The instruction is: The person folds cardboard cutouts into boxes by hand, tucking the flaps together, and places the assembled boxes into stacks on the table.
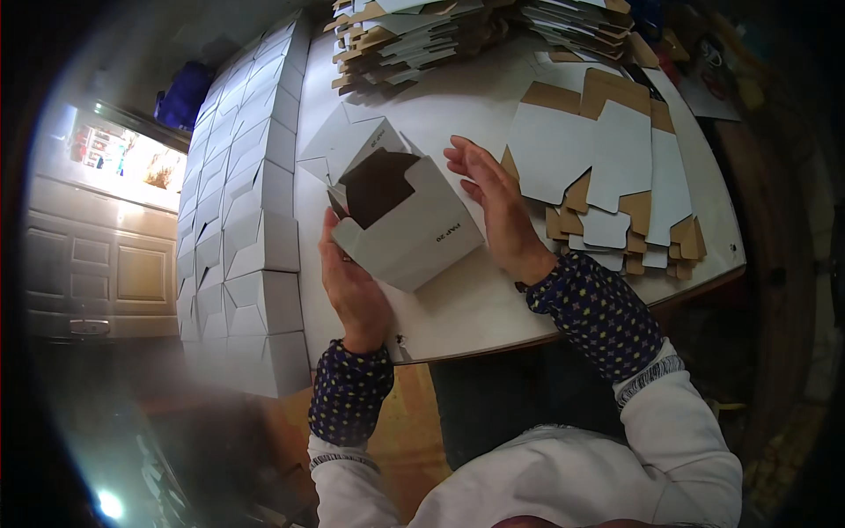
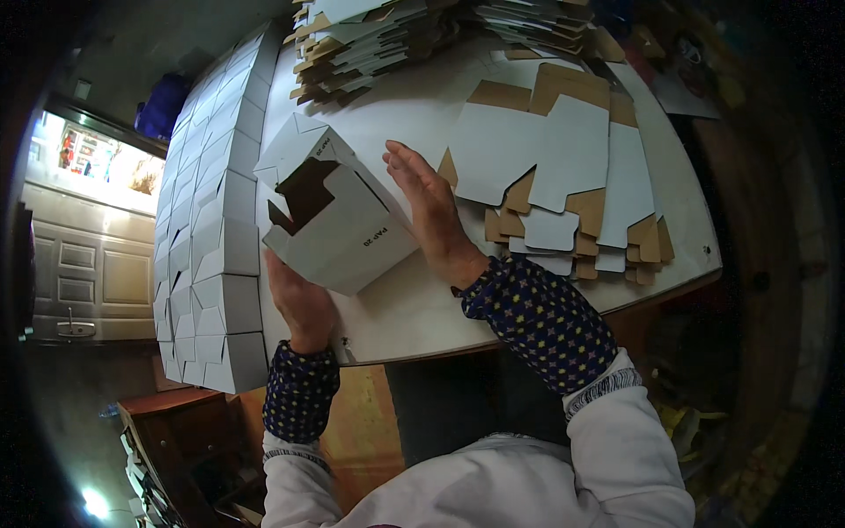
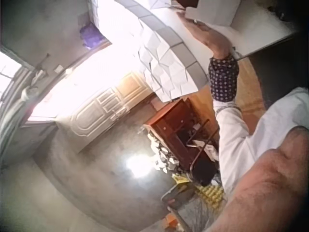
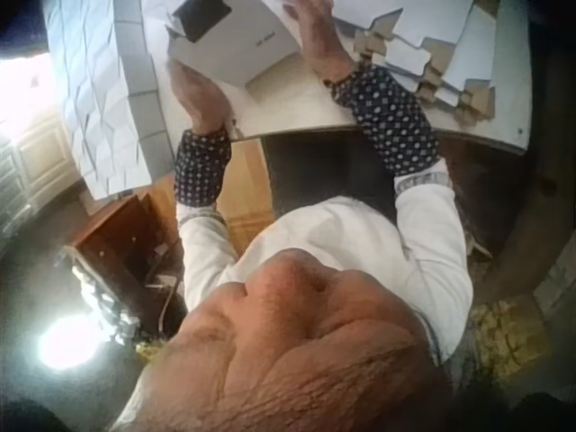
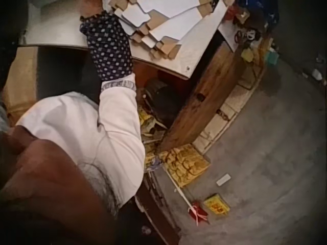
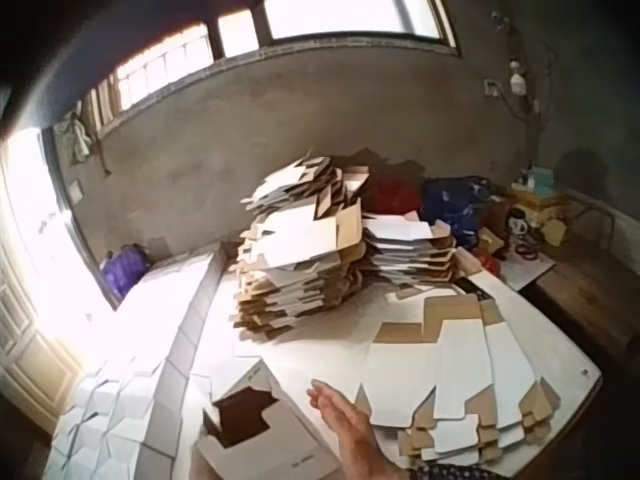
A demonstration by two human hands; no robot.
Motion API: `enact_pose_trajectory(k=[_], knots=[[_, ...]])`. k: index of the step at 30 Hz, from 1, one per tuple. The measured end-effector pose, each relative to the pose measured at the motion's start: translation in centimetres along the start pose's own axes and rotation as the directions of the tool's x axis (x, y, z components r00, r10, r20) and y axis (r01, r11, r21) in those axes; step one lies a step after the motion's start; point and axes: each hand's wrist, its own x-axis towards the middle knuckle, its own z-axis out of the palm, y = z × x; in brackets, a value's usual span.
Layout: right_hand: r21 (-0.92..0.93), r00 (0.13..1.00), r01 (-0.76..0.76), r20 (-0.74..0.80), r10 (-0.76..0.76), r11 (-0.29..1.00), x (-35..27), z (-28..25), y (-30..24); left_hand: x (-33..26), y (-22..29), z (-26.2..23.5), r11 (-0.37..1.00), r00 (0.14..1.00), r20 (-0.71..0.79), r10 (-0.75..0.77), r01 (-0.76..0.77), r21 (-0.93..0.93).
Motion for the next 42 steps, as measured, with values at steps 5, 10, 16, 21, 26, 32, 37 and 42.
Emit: enact_pose_trajectory(k=[5, 10, 16, 21, 26, 32, 37, 42], knots=[[-0.152, 0.969, 0.218, 0.148, -0.196, 0.964, -0.6, 1.0, 0.1, 0.1, 0.9, 0.2, 0.987, 0.989, 0.042, 0.145, -0.141, -0.070], [0.114, 0.934, 0.245, 0.240, -0.266, 0.963, -0.6, 0.5, 0.3, 2.3, 1.1, 2.2, 0.914, 0.923, 0.115, 0.367, -0.335, -0.229], [-0.252, 0.904, 0.428, 0.137, -0.406, 0.868, -0.8, 0.7, 0.6, 4.3, 1.1, 2.6, 0.932, 0.937, 0.165, 0.308, -0.263, -0.250], [-0.484, 0.748, 0.626, 0.152, -0.646, 0.611, -0.9, 0.6, 0.3, 3.9, 2.0, 2.2, 0.917, 0.890, 0.259, 0.376, -0.317, -0.240], [-0.491, 0.771, 0.620, 0.238, -0.590, 0.612, -1.1, 0.8, 0.5, 3.7, 2.4, 2.4, 0.949, 0.949, 0.204, 0.239, -0.184, -0.255], [-0.453, 0.792, 0.605, 0.255, -0.555, 0.655, -0.4, 0.4, 0.2, 3.6, 1.9, 2.6, 0.911, 0.968, 0.126, 0.215, -0.152, -0.384], [-0.363, 0.799, 0.601, 0.226, -0.558, 0.713, -0.2, 0.7, -1.1, 3.7, 1.5, 2.3, 0.867, 0.961, 0.165, 0.222, -0.118, -0.484], [-0.546, 0.737, 0.652, 0.296, -0.607, 0.526, 0.1, -0.4, -1.6, 3.7, 1.1, 2.2, 0.873, 0.955, 0.166, 0.245, -0.143, -0.467]])
